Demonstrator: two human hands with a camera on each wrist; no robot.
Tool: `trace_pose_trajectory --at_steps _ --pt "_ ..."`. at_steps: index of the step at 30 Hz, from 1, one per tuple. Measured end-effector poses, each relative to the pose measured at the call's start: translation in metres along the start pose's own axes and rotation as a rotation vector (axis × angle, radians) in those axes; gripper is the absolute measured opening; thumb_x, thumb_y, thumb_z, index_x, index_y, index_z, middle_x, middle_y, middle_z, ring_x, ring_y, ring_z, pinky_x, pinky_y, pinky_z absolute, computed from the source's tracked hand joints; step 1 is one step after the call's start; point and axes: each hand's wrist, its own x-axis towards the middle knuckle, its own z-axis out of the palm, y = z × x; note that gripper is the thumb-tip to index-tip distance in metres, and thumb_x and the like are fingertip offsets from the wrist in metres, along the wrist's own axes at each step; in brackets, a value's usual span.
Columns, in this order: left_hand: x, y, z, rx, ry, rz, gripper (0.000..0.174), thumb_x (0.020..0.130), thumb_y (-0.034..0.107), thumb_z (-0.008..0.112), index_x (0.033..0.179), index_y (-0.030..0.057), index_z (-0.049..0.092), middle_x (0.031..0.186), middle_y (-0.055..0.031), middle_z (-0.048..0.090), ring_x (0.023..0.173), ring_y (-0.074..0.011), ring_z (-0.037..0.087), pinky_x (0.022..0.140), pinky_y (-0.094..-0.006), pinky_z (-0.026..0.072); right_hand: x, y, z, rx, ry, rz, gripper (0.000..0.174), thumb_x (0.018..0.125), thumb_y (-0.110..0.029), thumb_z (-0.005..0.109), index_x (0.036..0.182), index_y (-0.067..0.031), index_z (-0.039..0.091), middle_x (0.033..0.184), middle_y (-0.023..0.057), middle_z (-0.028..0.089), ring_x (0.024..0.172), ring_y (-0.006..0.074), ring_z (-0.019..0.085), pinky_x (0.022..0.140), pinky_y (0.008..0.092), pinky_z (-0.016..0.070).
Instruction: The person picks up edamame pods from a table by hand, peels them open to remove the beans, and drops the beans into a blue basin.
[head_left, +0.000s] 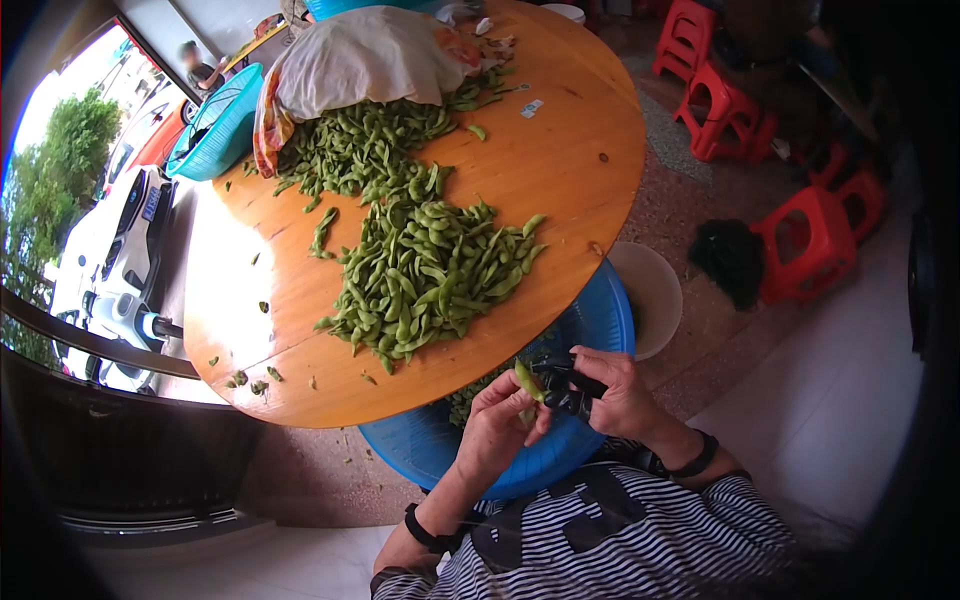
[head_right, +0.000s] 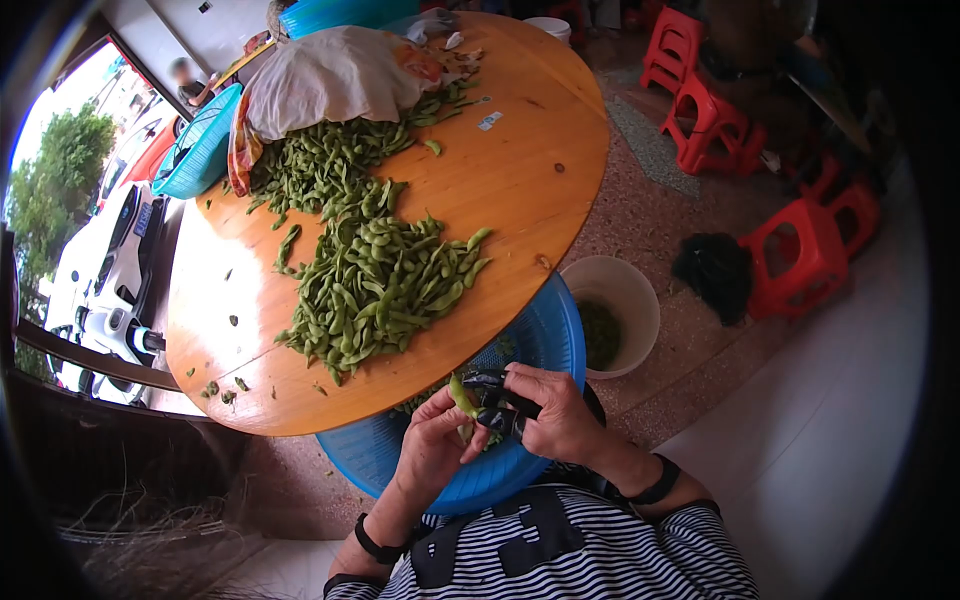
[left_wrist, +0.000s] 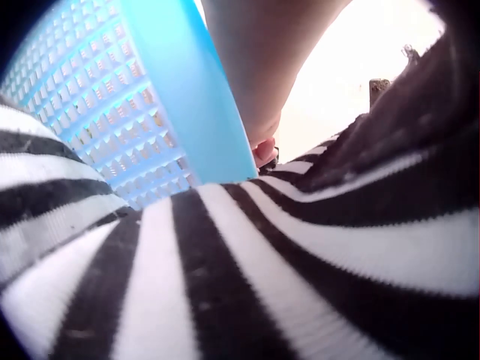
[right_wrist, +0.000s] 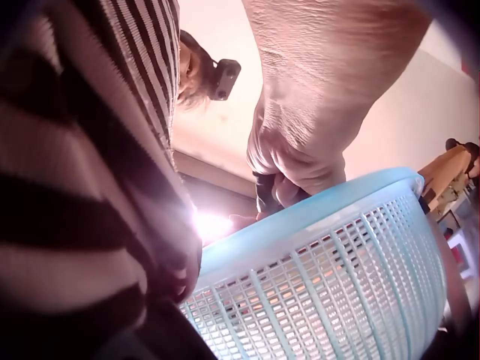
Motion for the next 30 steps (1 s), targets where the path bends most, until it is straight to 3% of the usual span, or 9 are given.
trace_pose_trajectory --at_steps 2,4,8,11,14,17,20,25,30 --pt "0.001 0.003 -0.002 -0.039 -0.042 -0.041 0.011 0.095 0.011 0.052 0.099 0.0027 0.058 0.082 -0.0089 0.064 0.06 -0.0171 0.058 0.043 -0.0229 0.0382 -0.004 0.005 0.003 -0.074 0.004 -0.142 0.034 0.064 0.009 0.058 0.096 0.0008 0.062 0.083 0.012 0.055 0.072 0.0283 0.058 0.064 0.0334 0.0482" --pt "0.0 0.007 0.0 -0.108 -0.041 -0.137 0.015 0.089 0.006 0.053 0.102 0.0013 0.058 0.082 -0.0079 0.062 0.064 -0.0151 0.058 0.043 -0.0213 0.0402 -0.004 -0.003 0.006 -0.074 0.006 -0.149 0.037 0.063 0.009 0.058 0.098 -0.0002 0.064 0.083 0.0115 0.055 0.071 0.0284 0.058 0.064 0.0335 0.0482" --pt "-0.001 0.003 0.005 -0.079 0.05 -0.138 0.012 0.091 0.008 0.051 0.1 0.0021 0.057 0.084 -0.0063 0.061 0.065 -0.013 0.058 0.043 -0.0217 0.041 -0.005 -0.004 0.008 -0.044 -0.058 -0.126 0.045 0.061 0.009 0.06 0.105 -0.0027 0.065 0.082 0.0102 0.054 0.071 0.0287 0.057 0.064 0.0339 0.0481" --pt "-0.006 0.003 0.011 0.007 -0.008 -0.063 0.012 0.092 0.011 0.049 0.097 0.0037 0.057 0.086 -0.0044 0.06 0.069 -0.0113 0.058 0.044 -0.0234 0.0436 -0.005 -0.001 0.011 -0.065 -0.067 -0.137 0.04 0.061 0.009 0.059 0.099 -0.0014 0.064 0.082 0.011 0.053 0.071 0.0296 0.057 0.062 0.0353 0.0475" --pt "-0.006 0.003 0.009 -0.065 0.097 -0.123 0.008 0.089 0.005 0.052 0.095 0.0031 0.056 0.087 -0.0038 0.06 0.07 -0.0122 0.058 0.05 -0.0234 0.0459 -0.002 0.002 0.012 -0.107 -0.066 -0.132 0.035 0.06 0.009 0.059 0.093 -0.0002 0.061 0.081 0.0117 0.051 0.07 0.0311 0.056 0.062 0.0374 0.0468" --pt "-0.005 -0.003 -0.004 0.153 0.009 -0.046 0.014 0.083 -0.003 0.055 0.096 0.0013 0.057 0.091 -0.0045 0.061 0.071 -0.015 0.059 0.057 -0.0221 0.048 -0.001 0.006 0.015 -0.113 -0.032 -0.149 0.031 0.061 0.006 0.06 0.091 0.001 0.061 0.078 0.0123 0.052 0.067 0.0301 0.056 0.059 0.0351 0.0454" --pt "-0.003 0.001 0.004 0.407 0.141 -0.021 0.023 0.077 -0.008 0.059 0.099 -0.0001 0.059 0.091 -0.0038 0.061 0.07 -0.0131 0.06 0.063 -0.0197 0.0481 -0.002 0.003 0.009 -0.108 -0.081 -0.095 0.036 0.059 0.008 0.058 0.094 0.0022 0.058 0.085 0.015 0.054 0.076 0.0366 0.058 0.065 0.0398 0.0487" --pt "-0.003 0.003 0.005 0.136 0.256 -0.125 0.01 0.095 0.013 0.057 0.103 0.0089 0.061 0.085 0.004 0.059 0.068 -0.0035 0.055 0.054 -0.017 0.0465 -0.004 0.001 0.005 -0.083 -0.137 -0.074 0.041 0.059 0.009 0.056 0.099 0.0033 0.058 0.091 0.0168 0.056 0.084 0.0378 0.06 0.069 0.0401 0.0503" --pt "-0.001 -0.001 0.0 0.3 0.186 -0.057 0.013 0.1 0.02 0.052 0.102 0.0107 0.06 0.079 0.0054 0.057 0.062 -0.0025 0.05 0.048 -0.0162 0.042 -0.001 0.0 0.005 -0.112 -0.138 -0.111 0.044 0.059 0.01 0.055 0.102 0.0031 0.056 0.09 0.0168 0.056 0.084 0.0368 0.06 0.069 0.0401 0.0498"
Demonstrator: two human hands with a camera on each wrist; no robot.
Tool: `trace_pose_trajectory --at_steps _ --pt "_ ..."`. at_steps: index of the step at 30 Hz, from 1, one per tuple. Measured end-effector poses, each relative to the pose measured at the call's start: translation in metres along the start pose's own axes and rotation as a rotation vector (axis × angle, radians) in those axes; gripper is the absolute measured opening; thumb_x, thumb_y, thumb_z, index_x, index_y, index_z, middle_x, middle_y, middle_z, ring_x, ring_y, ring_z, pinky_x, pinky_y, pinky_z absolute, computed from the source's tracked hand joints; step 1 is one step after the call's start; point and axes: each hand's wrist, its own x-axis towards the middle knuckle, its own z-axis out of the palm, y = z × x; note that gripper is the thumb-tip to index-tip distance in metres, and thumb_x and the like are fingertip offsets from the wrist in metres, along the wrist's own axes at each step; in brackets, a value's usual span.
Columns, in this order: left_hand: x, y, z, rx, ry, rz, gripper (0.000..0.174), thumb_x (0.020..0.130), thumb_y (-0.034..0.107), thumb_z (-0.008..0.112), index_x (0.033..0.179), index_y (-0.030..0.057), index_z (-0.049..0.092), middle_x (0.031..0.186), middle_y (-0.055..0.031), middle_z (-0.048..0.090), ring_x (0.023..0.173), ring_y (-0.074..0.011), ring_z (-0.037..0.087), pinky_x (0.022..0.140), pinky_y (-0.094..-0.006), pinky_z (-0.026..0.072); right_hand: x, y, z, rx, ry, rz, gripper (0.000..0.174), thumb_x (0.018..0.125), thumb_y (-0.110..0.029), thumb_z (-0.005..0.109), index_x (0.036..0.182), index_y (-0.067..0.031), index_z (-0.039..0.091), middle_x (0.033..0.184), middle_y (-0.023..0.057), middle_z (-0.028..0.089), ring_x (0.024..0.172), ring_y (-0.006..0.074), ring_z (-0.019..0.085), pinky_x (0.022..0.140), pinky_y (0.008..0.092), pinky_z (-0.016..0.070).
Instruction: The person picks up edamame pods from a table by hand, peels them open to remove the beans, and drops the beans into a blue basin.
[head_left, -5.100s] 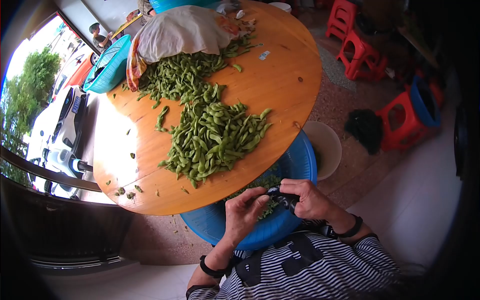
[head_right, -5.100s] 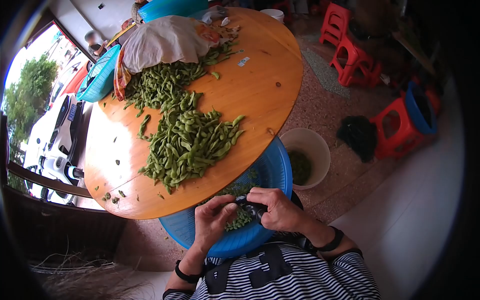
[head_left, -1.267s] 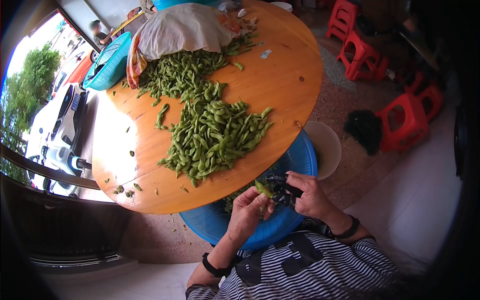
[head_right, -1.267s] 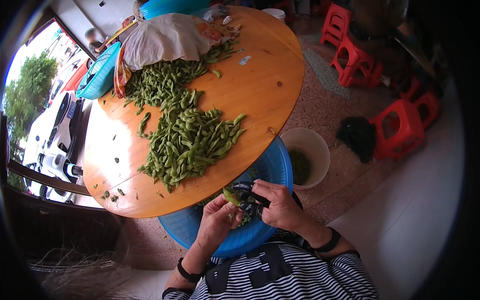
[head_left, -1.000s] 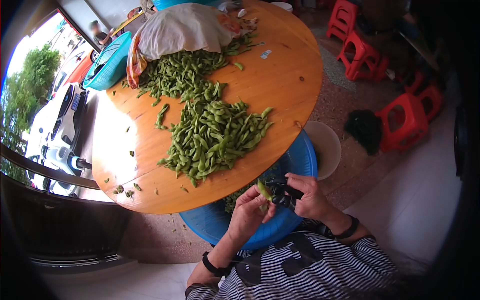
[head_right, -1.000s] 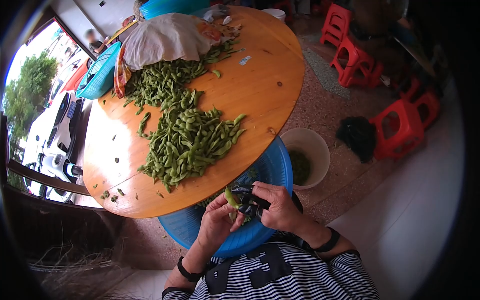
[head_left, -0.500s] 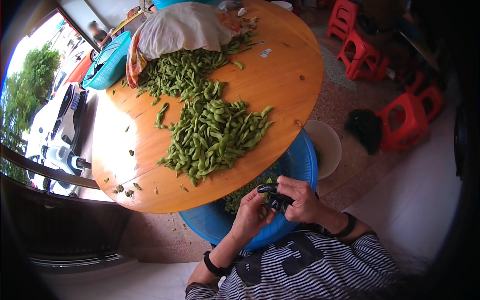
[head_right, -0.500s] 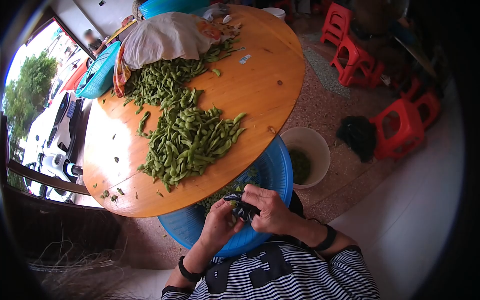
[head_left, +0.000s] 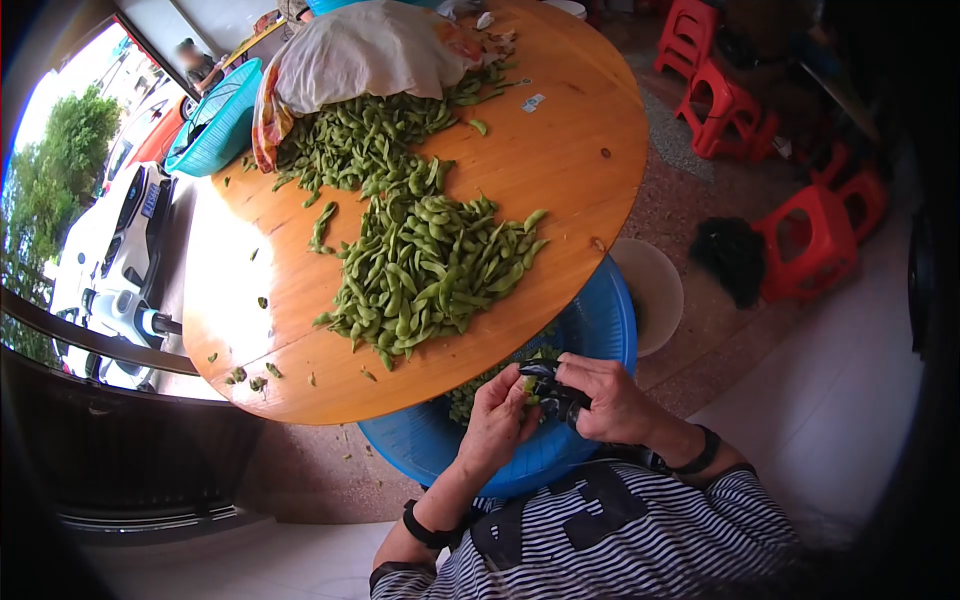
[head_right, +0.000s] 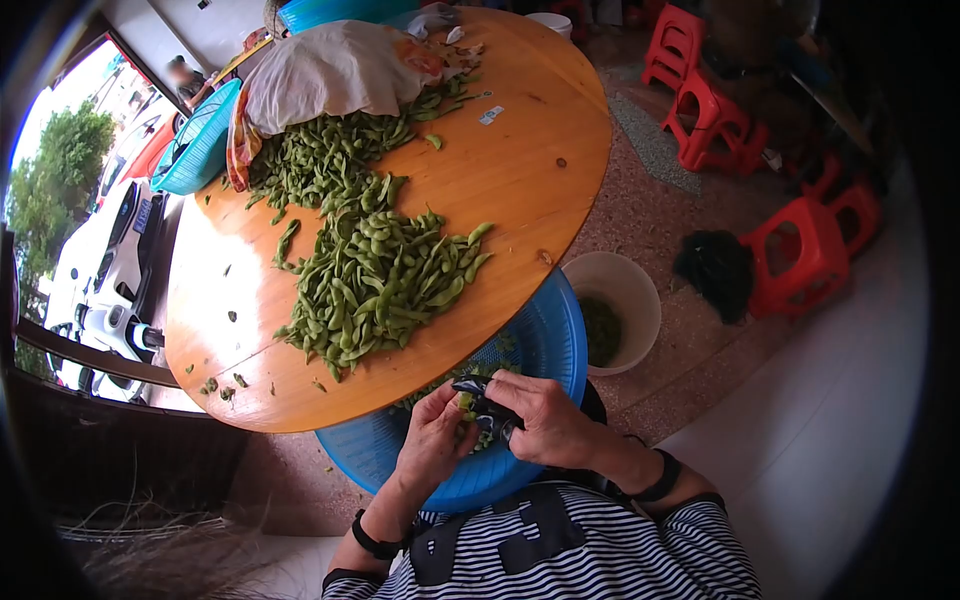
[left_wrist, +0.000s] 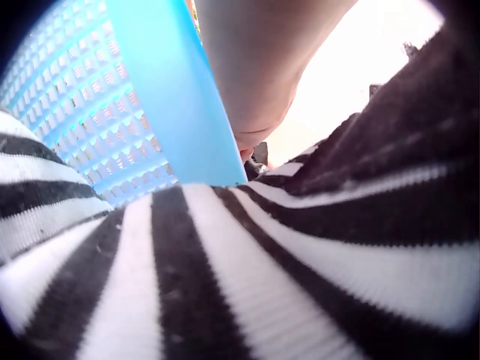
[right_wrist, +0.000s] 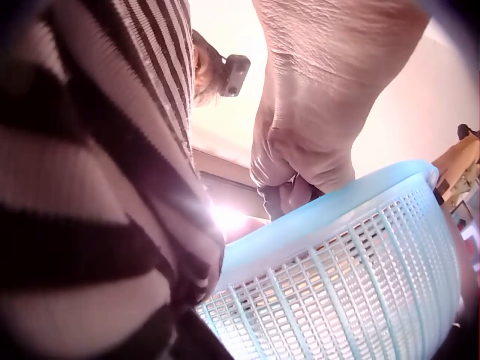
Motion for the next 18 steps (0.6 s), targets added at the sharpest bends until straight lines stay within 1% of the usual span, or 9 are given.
trace_pose_trajectory --at_steps 6,9,11,13,14,15,16,17,18 --pt "0.002 -0.006 0.003 0.138 0.03 0.089 0.016 0.101 0.021 0.049 0.103 0.0082 0.058 0.075 0.0048 0.055 0.053 -0.002 0.045 0.044 -0.018 0.0358 0.002 -0.001 0.003 0.039 -0.051 0.044 0.044 0.06 0.008 0.055 0.103 0.0026 0.054 0.085 0.0148 0.05 0.079 0.036 0.056 0.067 0.0401 0.0483" --pt "0.001 -0.009 0.01 0.162 0.077 0.096 0.019 0.103 0.023 0.046 0.104 0.0078 0.058 0.072 0.0066 0.052 0.053 -0.001 0.042 0.046 -0.0174 0.0333 0.0 0.002 0.011 0.047 -0.03 0.036 0.043 0.06 0.006 0.057 0.102 0.0029 0.054 0.089 0.0158 0.049 0.078 0.037 0.056 0.068 0.0404 0.0485" --pt "0.002 -0.014 0.016 0.164 0.114 0.085 0.021 0.103 0.024 0.044 0.104 0.0076 0.058 0.07 0.0083 0.049 0.055 -0.0004 0.04 0.048 -0.0166 0.032 -0.003 0.0 0.013 -0.057 -0.028 0.069 0.042 0.059 0.005 0.059 0.101 0.003 0.055 0.093 0.0173 0.048 0.079 0.0373 0.056 0.067 0.0412 0.0485" --pt "0.004 -0.019 0.021 0.188 0.106 0.233 0.023 0.104 0.026 0.043 0.103 0.007 0.057 0.071 0.0077 0.049 0.058 -0.0008 0.04 0.05 -0.0175 0.0328 -0.005 0.001 0.019 -0.094 0.021 0.057 0.042 0.059 0.004 0.059 0.101 0.0028 0.055 0.094 0.0178 0.048 0.077 0.0369 0.056 0.067 0.0411 0.0487" --pt "0.004 -0.016 0.02 0.189 0.105 0.234 0.023 0.104 0.026 0.043 0.103 0.007 0.057 0.071 0.0077 0.049 0.058 -0.0008 0.04 0.05 -0.0175 0.0328 -0.005 0.002 0.021 -0.129 0.069 0.044 0.041 0.059 0.004 0.06 0.1 0.0026 0.055 0.095 0.0183 0.047 0.076 0.0366 0.055 0.067 0.041 0.0488" --pt "0.003 -0.011 0.02 0.156 0.087 0.144 0.025 0.104 0.026 0.043 0.104 0.0066 0.058 0.074 0.0067 0.05 0.061 -0.0014 0.042 0.051 -0.0175 0.0344 -0.005 0.002 0.021 -0.131 0.07 0.044 0.041 0.059 0.004 0.06 0.1 0.0026 0.055 0.095 0.0183 0.047 0.076 0.0366 0.055 0.067 0.041 0.0488" --pt "0.001 -0.006 0.02 0.122 0.07 0.052 0.026 0.104 0.027 0.043 0.106 0.0062 0.058 0.077 0.0058 0.051 0.064 -0.002 0.043 0.053 -0.0175 0.0361 -0.004 0.002 0.02 -0.189 0.166 -0.009 0.041 0.059 0.004 0.06 0.1 0.0028 0.055 0.093 0.0174 0.047 0.074 0.0354 0.055 0.066 0.0398 0.0489" --pt "-0.003 0.002 0.023 0.116 0.067 0.021 0.026 0.103 0.027 0.045 0.111 0.0061 0.058 0.085 0.0022 0.056 0.07 -0.0036 0.049 0.055 -0.0179 0.0385 -0.003 0.002 0.018 -0.246 0.263 -0.064 0.04 0.06 0.004 0.06 0.099 0.0031 0.054 0.091 0.0164 0.047 0.072 0.0342 0.055 0.065 0.0385 0.049" --pt "-0.002 0.003 0.023 0.119 0.066 0.022 0.026 0.103 0.027 0.045 0.111 0.0061 0.058 0.085 0.0022 0.056 0.07 -0.0036 0.049 0.055 -0.0179 0.0385 0.0 0.002 0.012 -0.247 0.265 -0.066 0.04 0.06 0.004 0.06 0.099 0.0031 0.054 0.091 0.0164 0.047 0.072 0.0342 0.055 0.065 0.0385 0.049"
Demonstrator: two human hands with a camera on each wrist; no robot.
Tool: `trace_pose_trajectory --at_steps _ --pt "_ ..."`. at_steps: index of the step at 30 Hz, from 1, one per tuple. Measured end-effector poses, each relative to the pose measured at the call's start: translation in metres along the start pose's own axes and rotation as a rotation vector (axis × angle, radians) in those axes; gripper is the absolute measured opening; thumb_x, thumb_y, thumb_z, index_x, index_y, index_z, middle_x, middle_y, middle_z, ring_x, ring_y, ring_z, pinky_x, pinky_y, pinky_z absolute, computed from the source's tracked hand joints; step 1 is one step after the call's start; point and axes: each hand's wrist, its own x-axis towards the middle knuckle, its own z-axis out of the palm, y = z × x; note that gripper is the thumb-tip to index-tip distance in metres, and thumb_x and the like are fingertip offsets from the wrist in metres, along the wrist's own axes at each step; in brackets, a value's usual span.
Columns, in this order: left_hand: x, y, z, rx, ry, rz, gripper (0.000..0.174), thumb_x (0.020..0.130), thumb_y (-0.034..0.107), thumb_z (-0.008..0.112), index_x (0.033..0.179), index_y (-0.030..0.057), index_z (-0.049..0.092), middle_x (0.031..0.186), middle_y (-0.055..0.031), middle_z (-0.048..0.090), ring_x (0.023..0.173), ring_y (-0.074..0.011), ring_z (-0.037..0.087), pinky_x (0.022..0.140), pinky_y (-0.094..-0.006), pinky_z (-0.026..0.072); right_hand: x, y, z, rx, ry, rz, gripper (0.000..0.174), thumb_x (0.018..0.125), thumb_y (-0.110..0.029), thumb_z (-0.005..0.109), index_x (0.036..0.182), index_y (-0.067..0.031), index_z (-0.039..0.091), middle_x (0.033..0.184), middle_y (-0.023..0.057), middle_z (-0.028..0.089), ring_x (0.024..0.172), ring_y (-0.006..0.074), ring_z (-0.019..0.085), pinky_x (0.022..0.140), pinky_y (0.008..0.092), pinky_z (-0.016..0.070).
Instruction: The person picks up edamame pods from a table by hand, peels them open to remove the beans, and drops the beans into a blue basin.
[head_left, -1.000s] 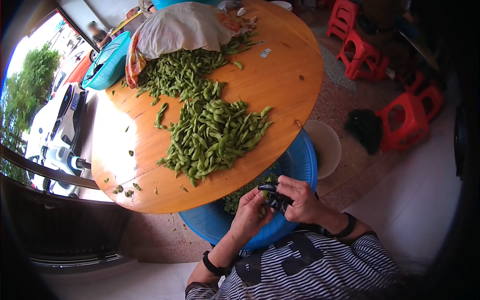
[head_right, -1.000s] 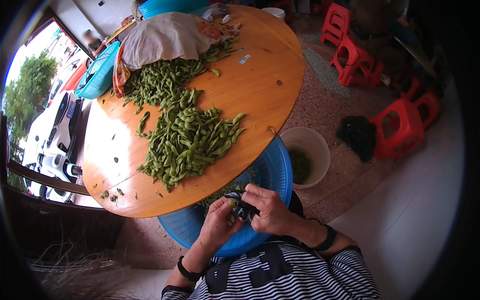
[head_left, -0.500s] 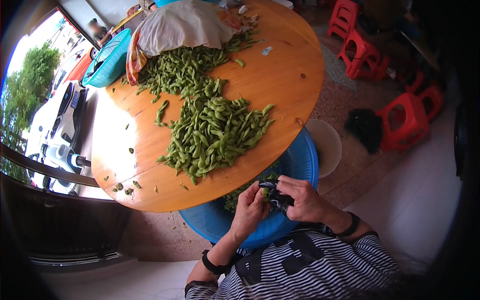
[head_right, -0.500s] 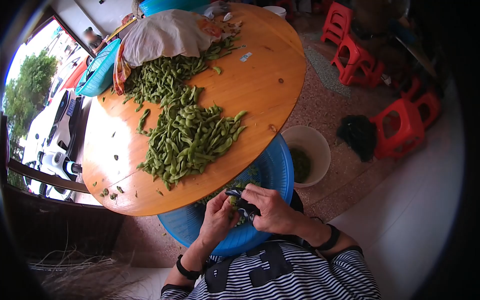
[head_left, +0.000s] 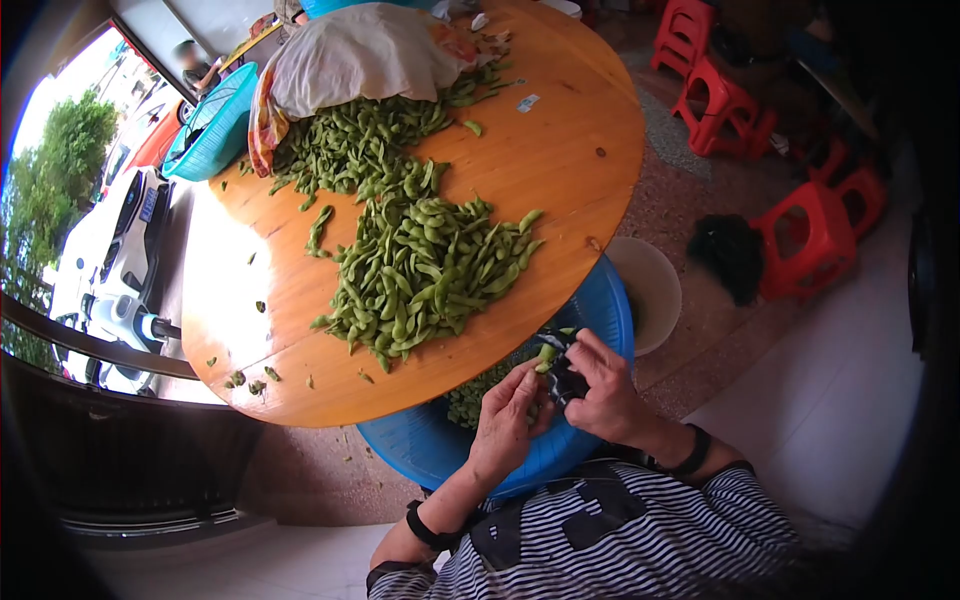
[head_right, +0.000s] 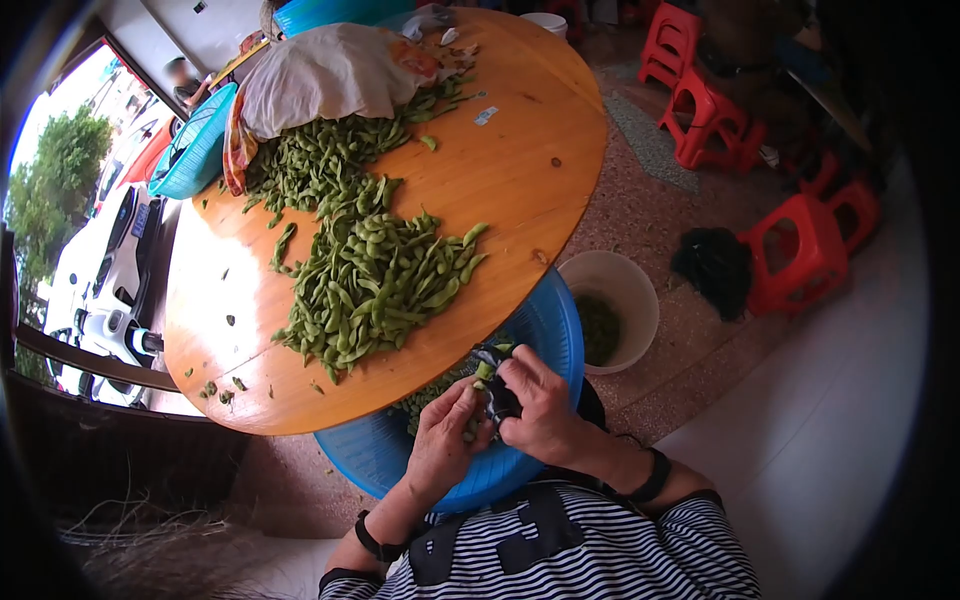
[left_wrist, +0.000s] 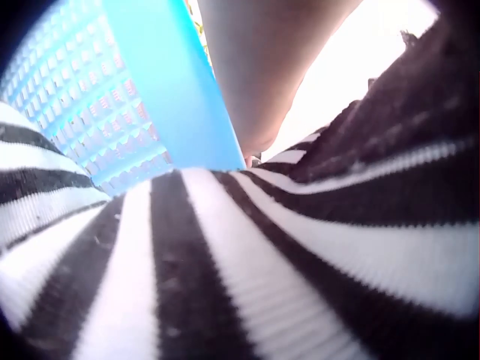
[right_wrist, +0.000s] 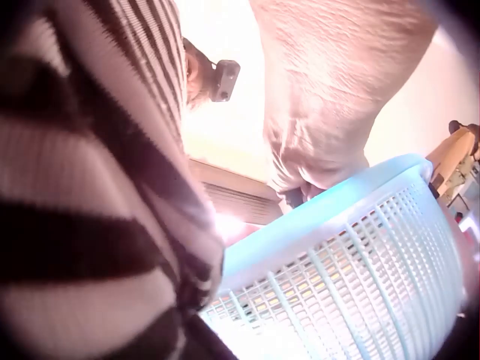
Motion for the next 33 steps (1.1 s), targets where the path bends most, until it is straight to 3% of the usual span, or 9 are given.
trace_pose_trajectory --at_steps 2,7,10,16,20,24,27,29,33 --pt "0.001 0.0 -0.002 -0.216 -0.015 -0.043 0.026 0.101 0.021 0.046 0.115 0.0024 0.057 0.082 0.0 0.06 0.066 -0.0055 0.049 0.055 -0.0189 0.0403 0.006 0.003 -0.014 0.241 -0.105 0.297 0.038 0.06 0.004 0.06 0.097 0.0036 0.053 0.088 0.015 0.047 0.072 0.0329 0.054 0.066 0.0365 0.0489" --pt "0.004 0.0 -0.009 -0.32 -0.09 -0.041 0.017 0.098 0.011 0.051 0.112 0.0019 0.056 0.08 -0.0027 0.06 0.061 -0.0071 0.049 0.049 -0.0204 0.0361 -0.002 0.01 -0.008 0.202 -0.106 0.205 0.039 0.058 0.004 0.061 0.096 0.0036 0.051 0.087 0.0144 0.046 0.077 0.0332 0.053 0.069 0.0379 0.0485" --pt "0.003 -0.01 -0.007 -0.057 -0.11 0.117 0.013 0.098 0.013 0.055 0.109 0.0053 0.056 0.08 0.0009 0.057 0.064 -0.0038 0.049 0.052 -0.0183 0.0374 -0.007 0.009 -0.002 0.095 -0.115 0.169 0.043 0.057 0.003 0.061 0.099 0.0035 0.051 0.09 0.0156 0.045 0.079 0.0344 0.054 0.069 0.0389 0.0486" --pt "0.007 -0.018 0.0 -0.065 0.007 0.213 0.003 0.096 0.007 0.055 0.099 0.0061 0.055 0.074 0.0048 0.053 0.059 -0.0019 0.046 0.05 -0.0171 0.036 -0.011 0.005 0.004 -0.03 -0.088 0.061 0.048 0.057 0.003 0.062 0.104 0.0038 0.051 0.096 0.0178 0.044 0.081 0.0363 0.055 0.067 0.0416 0.0497" --pt "0.009 -0.012 -0.009 -0.167 -0.029 0.095 0.002 0.094 0.008 0.056 0.096 0.0079 0.056 0.072 0.0044 0.053 0.058 -0.0022 0.047 0.048 -0.017 0.0347 -0.006 0.008 -0.001 0.118 -0.148 0.135 0.043 0.055 0.002 0.059 0.098 0.0041 0.052 0.092 0.0184 0.044 0.075 0.0356 0.053 0.064 0.0396 0.048" --pt "0.012 -0.009 -0.008 -0.232 0.057 -0.026 0.007 0.094 0.01 0.054 0.091 0.0095 0.06 0.07 0.0042 0.052 0.054 -0.0034 0.045 0.046 -0.0174 0.0323 -0.005 0.006 0.0 0.111 -0.17 -0.033 0.041 0.054 0.0 0.058 0.095 0.0047 0.052 0.088 0.0164 0.045 0.071 0.0318 0.052 0.063 0.0371 0.0481" --pt "0.017 -0.015 -0.022 -0.261 -0.151 -0.011 0.017 0.097 0.018 0.051 0.104 0.0052 0.059 0.081 -0.0024 0.059 0.062 -0.0098 0.053 0.052 -0.0209 0.0399 -0.001 0.016 -0.012 0.182 -0.119 0.116 0.037 0.058 0.003 0.057 0.094 0.0024 0.053 0.083 0.0121 0.044 0.069 0.0269 0.053 0.06 0.029 0.0467" --pt "0.018 -0.006 -0.02 -0.498 -0.29 -0.001 0.043 0.1 0.035 0.045 0.121 -0.0017 0.054 0.106 -0.0148 0.063 0.089 -0.0217 0.063 0.078 -0.0315 0.0516 0.002 0.014 -0.019 0.354 0.048 0.327 0.024 0.069 0.006 0.054 0.092 0.0031 0.054 0.085 0.0077 0.05 0.071 0.0128 0.055 0.063 0.0244 0.0473" --pt "0.02 -0.004 -0.026 -0.606 -0.366 -0.03 0.072 0.099 0.054 0.03 0.132 -0.0087 0.044 0.128 -0.0241 0.054 0.118 -0.0347 0.053 0.104 -0.0433 0.0405 0.007 0.029 -0.059 0.305 0.266 0.505 0.027 0.076 0.006 0.052 0.102 0.0034 0.058 0.091 0.0017 0.059 0.079 0.006 0.058 0.068 0.0225 0.0494"
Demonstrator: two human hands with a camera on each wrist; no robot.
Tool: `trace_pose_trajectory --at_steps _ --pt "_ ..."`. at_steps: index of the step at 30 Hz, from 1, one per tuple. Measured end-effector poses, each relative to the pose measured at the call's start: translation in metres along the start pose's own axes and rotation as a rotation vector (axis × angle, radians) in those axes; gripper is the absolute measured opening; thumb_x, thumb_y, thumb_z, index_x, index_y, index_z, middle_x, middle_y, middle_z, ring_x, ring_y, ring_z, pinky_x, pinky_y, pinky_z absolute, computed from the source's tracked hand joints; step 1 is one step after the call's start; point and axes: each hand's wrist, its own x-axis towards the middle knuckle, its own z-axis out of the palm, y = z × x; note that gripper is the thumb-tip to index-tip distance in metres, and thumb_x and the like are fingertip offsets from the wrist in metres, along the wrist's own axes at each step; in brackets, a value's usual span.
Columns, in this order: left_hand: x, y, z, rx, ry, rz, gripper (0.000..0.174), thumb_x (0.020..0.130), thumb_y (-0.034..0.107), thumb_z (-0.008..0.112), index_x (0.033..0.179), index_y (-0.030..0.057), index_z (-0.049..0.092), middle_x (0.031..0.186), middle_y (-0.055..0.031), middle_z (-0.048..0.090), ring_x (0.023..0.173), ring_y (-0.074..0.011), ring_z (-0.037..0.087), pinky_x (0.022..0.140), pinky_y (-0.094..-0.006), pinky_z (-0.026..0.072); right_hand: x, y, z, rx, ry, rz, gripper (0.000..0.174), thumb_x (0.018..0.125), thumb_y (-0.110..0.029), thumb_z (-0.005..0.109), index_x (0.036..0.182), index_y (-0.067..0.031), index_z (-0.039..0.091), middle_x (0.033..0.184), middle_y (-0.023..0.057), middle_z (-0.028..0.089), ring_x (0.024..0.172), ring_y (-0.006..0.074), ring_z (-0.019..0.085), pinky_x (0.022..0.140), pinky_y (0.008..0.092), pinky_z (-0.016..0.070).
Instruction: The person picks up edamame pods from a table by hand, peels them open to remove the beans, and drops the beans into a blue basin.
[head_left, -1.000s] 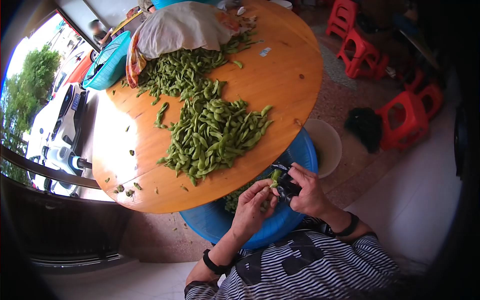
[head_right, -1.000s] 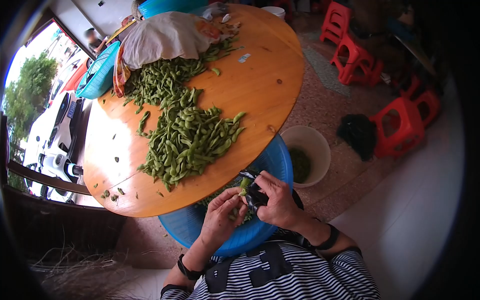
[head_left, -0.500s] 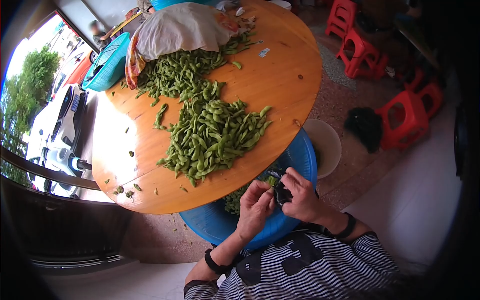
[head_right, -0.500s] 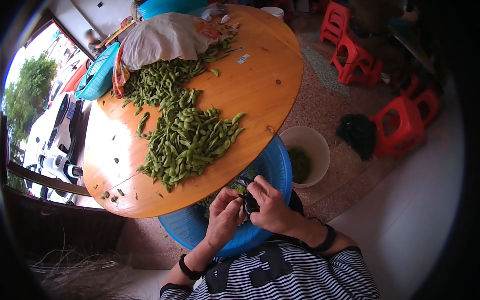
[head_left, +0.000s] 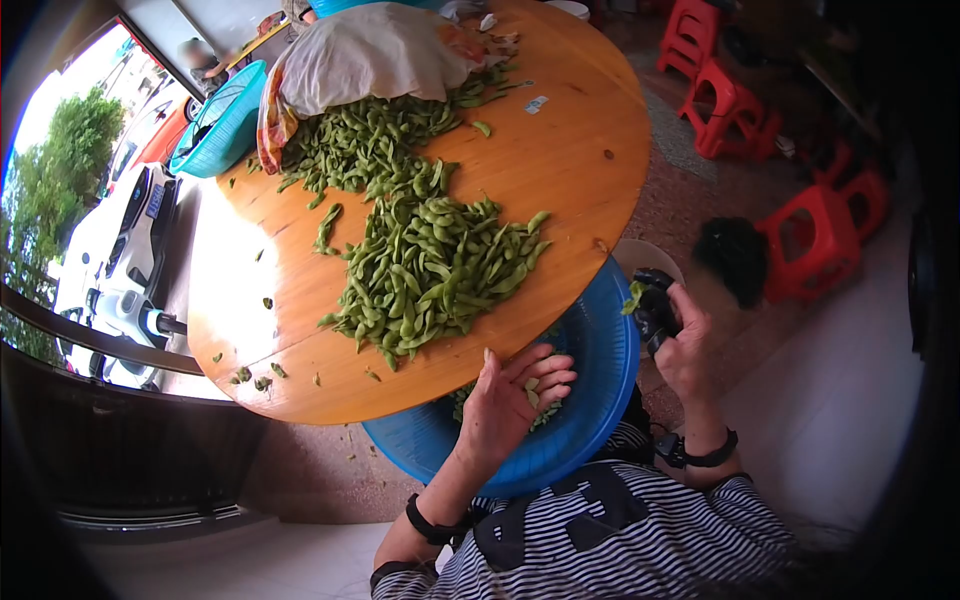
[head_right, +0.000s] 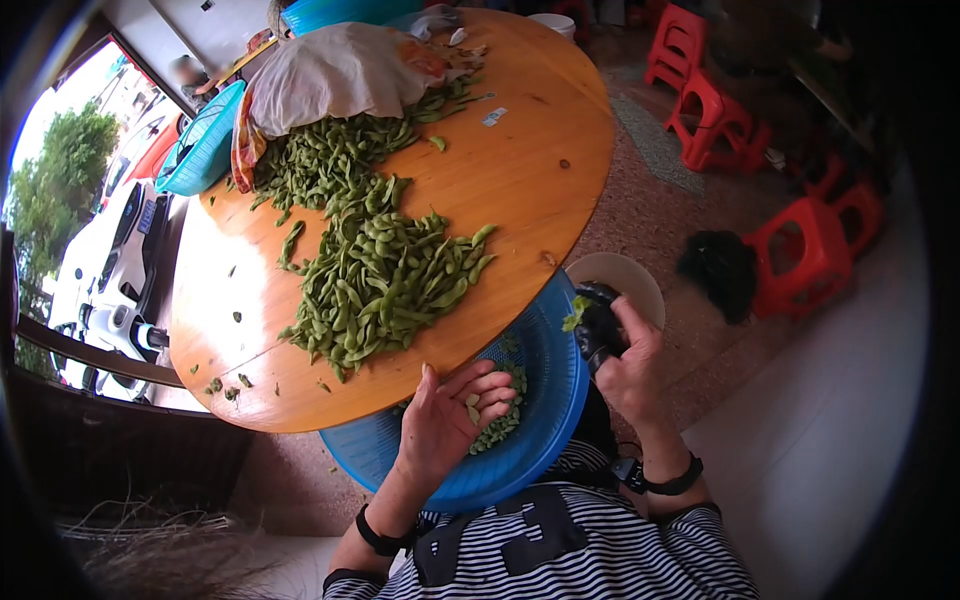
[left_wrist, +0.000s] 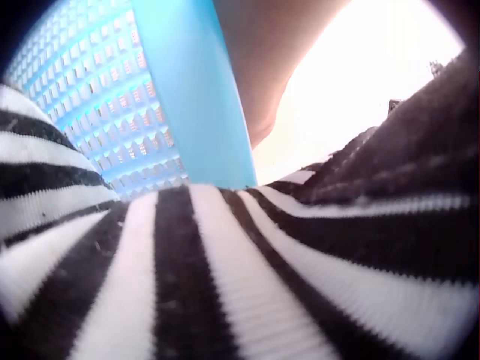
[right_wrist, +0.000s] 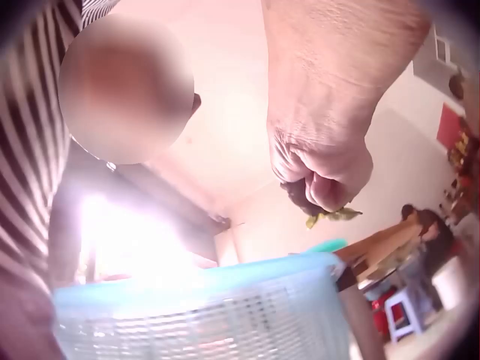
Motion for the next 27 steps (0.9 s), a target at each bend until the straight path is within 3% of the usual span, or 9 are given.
trace_pose_trajectory --at_steps 3,7,9,10,14,17,21,25,27 --pt "0.001 -0.001 0.007 -0.033 0.021 0.012 0.073 0.099 0.055 0.03 0.131 -0.0085 0.044 0.128 -0.0246 0.054 0.122 -0.0353 0.051 0.107 -0.0435 0.0376 0.017 0.013 -0.029 -0.59 0.171 -0.175 0.026 0.074 0.007 0.055 0.1 0.0038 0.057 0.089 0.0136 0.06 0.083 0.0282 0.064 0.075 0.0341 0.0499" --pt "-0.002 0.001 0.009 -0.024 0.016 0.039 0.071 0.101 0.053 0.028 0.13 -0.008 0.047 0.125 -0.0224 0.057 0.124 -0.031 0.049 0.109 -0.0427 0.0342 0.027 0.047 -0.064 -0.805 0.164 -0.025 0.027 0.072 0.009 0.054 0.099 0.0039 0.056 0.092 0.0197 0.058 0.092 0.0385 0.059 0.08 0.038 0.0471" --pt "-0.009 0.006 0.01 0.802 -0.004 0.078 0.06 0.103 0.046 0.032 0.125 -0.0043 0.055 0.118 -0.0186 0.062 0.126 -0.0244 0.048 0.109 -0.0393 0.0328 0.029 0.058 -0.069 -0.858 0.251 -0.115 0.031 0.07 0.01 0.052 0.1 0.0039 0.056 0.094 0.0202 0.057 0.095 0.0398 0.057 0.083 0.0397 0.0455" --pt "-0.018 0.007 0.017 1.058 0.057 0.144 0.034 0.101 0.026 0.046 0.114 -0.0015 0.063 0.107 -0.0122 0.066 0.112 -0.0187 0.057 0.099 -0.0336 0.0419 0.03 0.052 -0.07 -0.853 0.248 -0.054 0.035 0.067 0.01 0.05 0.101 0.0046 0.055 0.096 0.0218 0.057 0.097 0.0412 0.056 0.084 0.0423 0.0452" --pt "-0.04 0.033 0.02 1.384 0.259 0.613 0.014 0.088 -0.004 0.061 0.101 -0.0013 0.066 0.09 -0.0064 0.067 0.074 -0.0138 0.064 0.071 -0.0249 0.0508 0.031 0.051 -0.075 -0.859 0.293 0.019 0.05 0.065 0.011 0.046 0.115 0.0134 0.055 0.118 0.0312 0.057 0.113 0.0436 0.053 0.101 0.0425 0.0394" --pt "-0.045 0.067 0.018 1.638 0.576 0.854 0.015 0.087 -0.003 0.061 0.101 0.0002 0.067 0.086 -0.007 0.065 0.071 -0.0149 0.063 0.07 -0.0255 0.0505 0.028 0.059 -0.076 -0.907 0.309 -0.278 0.043 0.065 0.007 0.044 0.106 0.0076 0.055 0.097 0.0245 0.058 0.097 0.0458 0.055 0.087 0.0466 0.0446" --pt "-0.038 0.087 0.0 2.003 0.663 0.972 0.021 0.08 -0.004 0.066 0.1 0.001 0.066 0.088 -0.0098 0.06 0.078 -0.0248 0.062 0.064 -0.0337 0.0512 0.024 0.034 -0.061 -0.85 0.178 -0.169 0.047 0.065 0.004 0.042 0.11 0.009 0.054 0.089 0.0225 0.059 0.088 0.0406 0.06 0.085 0.041 0.0479" --pt "-0.035 0.089 0.001 2.45 0.626 1.057 0.021 0.078 -0.003 0.065 0.099 0.0016 0.064 0.094 -0.0113 0.06 0.083 -0.0262 0.061 0.067 -0.0374 0.0516 0.017 0.003 -0.03 -0.43 0.081 -0.196 0.044 0.066 0.001 0.037 0.105 0.0064 0.057 0.08 0.0135 0.056 0.072 0.0199 0.056 0.07 0.0284 0.0475" --pt "-0.034 0.089 0.004 2.377 0.64 1.185 0.02 0.079 -0.003 0.064 0.099 0.0018 0.063 0.093 -0.0107 0.06 0.077 -0.0249 0.061 0.065 -0.0359 0.0509 0.012 -0.004 -0.018 -0.241 -0.217 -0.178 0.039 0.074 0.001 0.041 0.108 0.0085 0.059 0.084 0.0106 0.064 0.078 0.0133 0.062 0.074 0.0238 0.0472"
